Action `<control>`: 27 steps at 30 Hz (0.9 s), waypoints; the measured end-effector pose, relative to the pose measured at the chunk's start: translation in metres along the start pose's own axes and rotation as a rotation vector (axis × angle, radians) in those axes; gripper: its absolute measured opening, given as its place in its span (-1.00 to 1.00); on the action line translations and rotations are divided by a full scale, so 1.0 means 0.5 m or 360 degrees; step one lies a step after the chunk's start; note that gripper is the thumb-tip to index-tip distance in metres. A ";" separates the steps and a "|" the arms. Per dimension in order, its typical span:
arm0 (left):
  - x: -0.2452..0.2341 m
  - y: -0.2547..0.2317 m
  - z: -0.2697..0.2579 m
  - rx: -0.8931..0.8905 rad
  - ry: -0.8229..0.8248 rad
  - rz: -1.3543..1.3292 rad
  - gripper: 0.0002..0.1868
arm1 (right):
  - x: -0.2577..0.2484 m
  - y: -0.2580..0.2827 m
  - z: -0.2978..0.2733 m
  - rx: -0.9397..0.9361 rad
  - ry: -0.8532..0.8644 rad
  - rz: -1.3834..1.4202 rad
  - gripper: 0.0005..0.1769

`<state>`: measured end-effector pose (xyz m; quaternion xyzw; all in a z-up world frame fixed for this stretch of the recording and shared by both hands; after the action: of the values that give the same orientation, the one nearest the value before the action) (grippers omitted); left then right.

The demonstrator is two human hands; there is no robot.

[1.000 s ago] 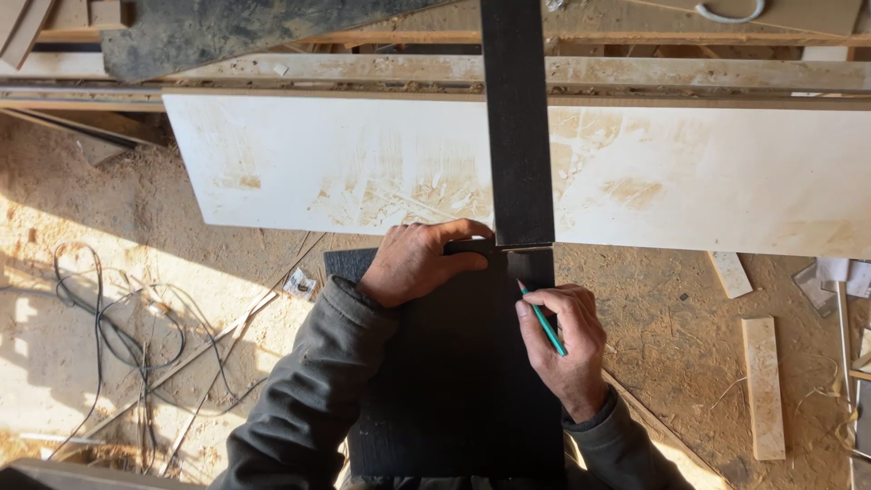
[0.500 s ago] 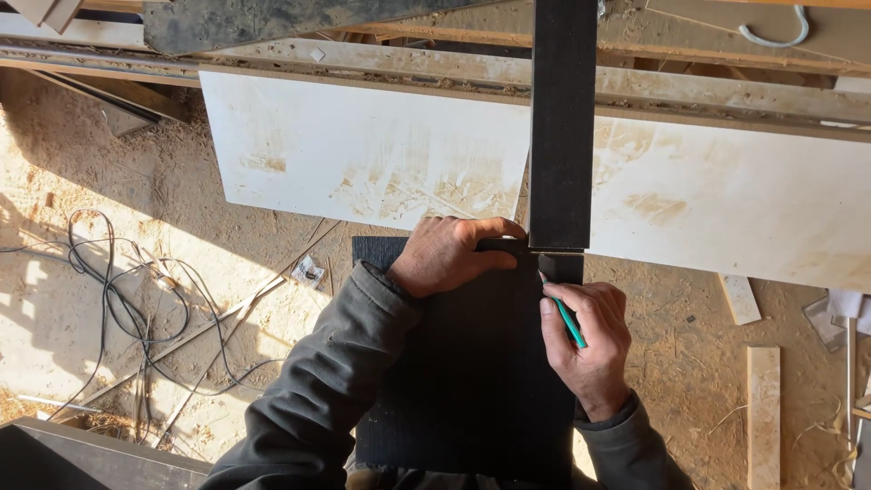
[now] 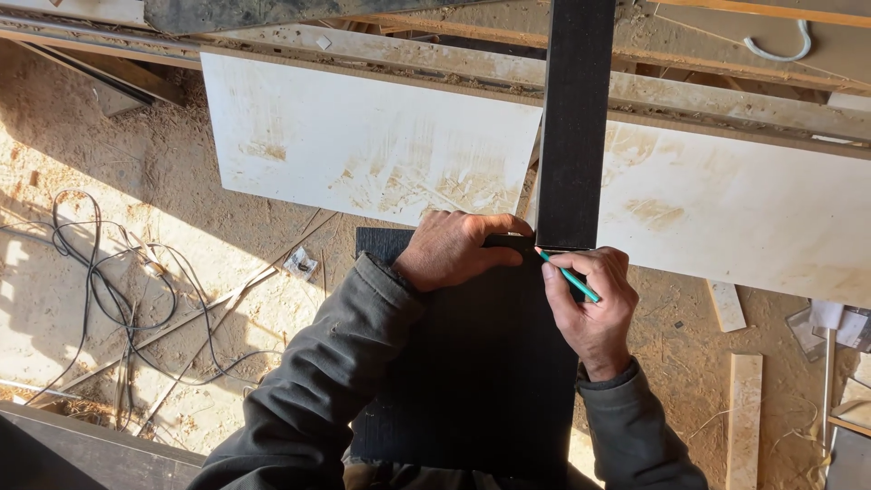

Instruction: Cutting a wood panel with a jigsaw and measuring it with a ruler and pencil.

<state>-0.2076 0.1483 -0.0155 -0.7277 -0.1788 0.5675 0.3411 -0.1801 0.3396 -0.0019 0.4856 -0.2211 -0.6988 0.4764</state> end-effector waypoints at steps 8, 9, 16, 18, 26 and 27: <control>0.000 -0.003 0.000 -0.0050 0.0031 0.0063 -0.62 | -0.002 0.003 0.004 -0.0002 -0.0011 -0.0063 -0.91; 0.000 -0.003 0.000 -0.0023 0.0007 0.0033 -0.62 | -0.002 0.003 0.003 -0.0006 -0.0006 -0.0059 -0.91; 0.001 -0.002 -0.003 0.0039 -0.0030 0.0003 -0.64 | 0.000 0.002 0.006 -0.0026 -0.0003 -0.0009 -0.92; 0.001 -0.003 -0.002 0.0007 -0.0014 0.0014 -0.64 | -0.001 -0.001 0.000 -0.0001 -0.0003 -0.0024 -0.92; -0.001 -0.002 -0.003 0.0029 -0.0061 -0.0007 -0.63 | 0.001 -0.009 -0.004 0.0012 -0.0016 -0.0017 -0.92; 0.000 -0.003 -0.003 0.0014 -0.0029 0.0018 -0.63 | 0.001 -0.011 -0.007 0.0030 -0.0012 -0.0009 -0.92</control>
<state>-0.2059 0.1489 -0.0145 -0.7220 -0.1754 0.5768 0.3395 -0.1794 0.3420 -0.0080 0.4881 -0.2283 -0.6997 0.4691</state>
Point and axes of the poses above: each hand's wrist, its own z-axis towards the middle knuckle, its own x-axis out of the palm, y = z × x, the point moved 6 cm from there along z, towards the middle knuckle, and after that the axes turned 5 degrees about -y, right-handed, at the moved point
